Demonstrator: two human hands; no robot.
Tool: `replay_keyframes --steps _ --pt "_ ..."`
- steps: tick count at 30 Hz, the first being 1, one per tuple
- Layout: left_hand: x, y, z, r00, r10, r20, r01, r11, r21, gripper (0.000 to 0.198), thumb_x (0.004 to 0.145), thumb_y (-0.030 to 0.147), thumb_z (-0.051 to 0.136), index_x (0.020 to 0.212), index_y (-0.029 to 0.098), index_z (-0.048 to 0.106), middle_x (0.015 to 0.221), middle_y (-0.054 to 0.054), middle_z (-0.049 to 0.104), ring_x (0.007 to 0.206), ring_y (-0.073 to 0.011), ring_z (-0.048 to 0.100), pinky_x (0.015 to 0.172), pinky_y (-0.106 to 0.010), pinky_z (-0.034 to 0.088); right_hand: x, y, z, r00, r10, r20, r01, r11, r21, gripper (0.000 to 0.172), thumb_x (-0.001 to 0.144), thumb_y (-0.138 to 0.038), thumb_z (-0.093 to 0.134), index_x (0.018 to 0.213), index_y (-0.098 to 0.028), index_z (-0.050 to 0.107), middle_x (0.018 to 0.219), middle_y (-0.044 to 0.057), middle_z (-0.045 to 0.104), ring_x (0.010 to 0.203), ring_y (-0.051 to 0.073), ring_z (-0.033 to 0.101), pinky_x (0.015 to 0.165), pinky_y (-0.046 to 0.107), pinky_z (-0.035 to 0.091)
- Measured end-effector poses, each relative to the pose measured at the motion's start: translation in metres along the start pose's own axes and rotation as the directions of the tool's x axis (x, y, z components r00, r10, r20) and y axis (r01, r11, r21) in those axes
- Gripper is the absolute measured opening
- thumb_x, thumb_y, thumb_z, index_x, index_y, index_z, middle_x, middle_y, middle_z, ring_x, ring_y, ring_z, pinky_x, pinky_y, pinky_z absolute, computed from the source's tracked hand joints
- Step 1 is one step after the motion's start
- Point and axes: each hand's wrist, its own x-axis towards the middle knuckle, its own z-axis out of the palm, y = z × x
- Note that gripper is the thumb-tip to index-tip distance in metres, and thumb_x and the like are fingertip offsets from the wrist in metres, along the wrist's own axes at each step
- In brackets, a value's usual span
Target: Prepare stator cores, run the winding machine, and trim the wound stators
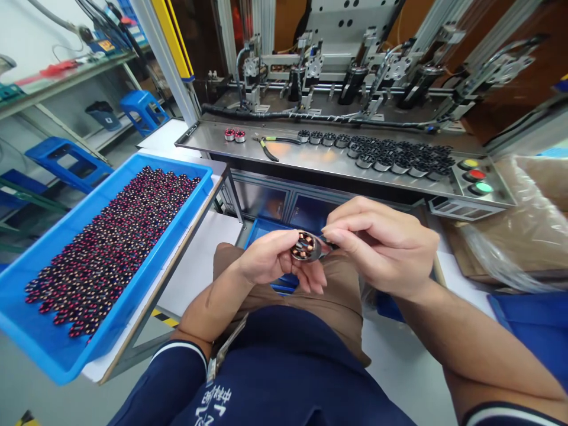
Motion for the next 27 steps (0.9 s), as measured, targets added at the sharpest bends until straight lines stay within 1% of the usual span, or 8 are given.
replay_keyframes --steps 3,7,9,16,19,22,24,27 --pt "-0.004 -0.005 0.008 0.944 0.263 -0.199 -0.249 0.964 0.089 0.044 0.080 0.044 0.072 0.112 0.017 0.060 0.088 -0.007 0.074 0.065 -0.0181 0.073 0.055 -0.023 0.054 -0.002 0.000 -0.001 0.999 0.021 -0.041 -0.024 0.998 -0.066 0.016 0.085 -0.016 0.067 0.072 -0.024 0.068 0.067 0.001 0.067 0.060 0.016 0.062 0.054 0.030 0.050" --pt "-0.003 -0.012 0.012 0.766 0.551 -0.331 -0.485 0.833 0.266 0.047 0.067 0.024 0.086 0.106 0.023 0.059 0.105 -0.003 0.070 0.086 -0.0167 0.073 0.076 -0.027 0.058 -0.005 0.001 0.002 0.994 0.050 -0.094 -0.059 0.994 -0.093 0.018 0.087 -0.016 0.065 0.071 -0.025 0.068 0.066 0.001 0.066 0.061 0.016 0.063 0.056 0.031 0.050" --pt "-0.001 -0.014 0.010 0.708 0.612 -0.353 -0.524 0.790 0.318 0.052 0.060 0.023 0.090 0.103 0.023 0.061 0.106 -0.003 0.069 0.096 -0.0188 0.070 0.086 -0.030 0.056 -0.005 0.001 0.004 0.994 0.065 -0.090 -0.073 0.994 -0.083 0.020 0.088 -0.019 0.064 0.070 -0.025 0.067 0.065 0.001 0.066 0.061 0.017 0.063 0.055 0.032 0.051" --pt "-0.003 -0.013 0.005 0.814 0.490 -0.313 -0.401 0.863 0.306 0.033 0.071 0.032 0.083 0.099 0.020 0.071 0.105 -0.005 0.070 0.082 -0.0156 0.071 0.079 -0.031 0.058 -0.005 0.005 0.005 0.993 0.043 -0.109 -0.050 0.997 -0.059 0.018 0.087 -0.019 0.065 0.070 -0.026 0.068 0.065 0.001 0.065 0.060 0.018 0.062 0.055 0.033 0.051" --pt "-0.001 -0.012 0.004 0.755 0.569 -0.325 -0.457 0.813 0.360 0.030 0.068 0.027 0.085 0.094 0.021 0.073 0.108 -0.005 0.069 0.090 -0.0160 0.069 0.083 -0.029 0.057 -0.009 0.001 0.008 0.978 0.095 -0.187 -0.108 0.992 -0.062 0.019 0.086 -0.019 0.067 0.068 -0.025 0.067 0.065 0.002 0.065 0.062 0.018 0.061 0.058 0.034 0.051" --pt "0.003 -0.011 -0.001 0.676 0.660 -0.329 -0.529 0.745 0.407 0.030 0.065 0.024 0.087 0.092 0.022 0.073 0.110 -0.005 0.069 0.101 -0.0179 0.067 0.091 -0.031 0.054 -0.017 -0.006 0.017 0.933 0.285 -0.219 -0.279 0.959 0.059 0.021 0.086 -0.022 0.067 0.065 -0.022 0.065 0.066 0.002 0.063 0.061 0.016 0.059 0.057 0.030 0.050" --pt "0.005 -0.009 -0.005 0.662 0.679 -0.317 -0.554 0.728 0.403 0.030 0.066 0.024 0.086 0.093 0.024 0.073 0.109 -0.004 0.070 0.097 -0.0171 0.069 0.091 -0.032 0.054 -0.023 -0.008 0.026 0.881 0.456 -0.125 -0.415 0.873 0.257 0.022 0.086 -0.025 0.067 0.065 -0.020 0.066 0.064 0.001 0.062 0.059 0.013 0.058 0.055 0.027 0.049" --pt "0.006 -0.007 -0.009 0.677 0.683 -0.273 -0.570 0.722 0.392 0.030 0.067 0.024 0.086 0.094 0.025 0.073 0.108 -0.003 0.070 0.093 -0.0161 0.070 0.091 -0.033 0.054 -0.031 -0.007 0.040 0.795 0.602 0.075 -0.536 0.639 0.552 0.023 0.084 -0.031 0.070 0.066 -0.018 0.067 0.061 -0.001 0.061 0.054 0.011 0.056 0.052 0.023 0.048"
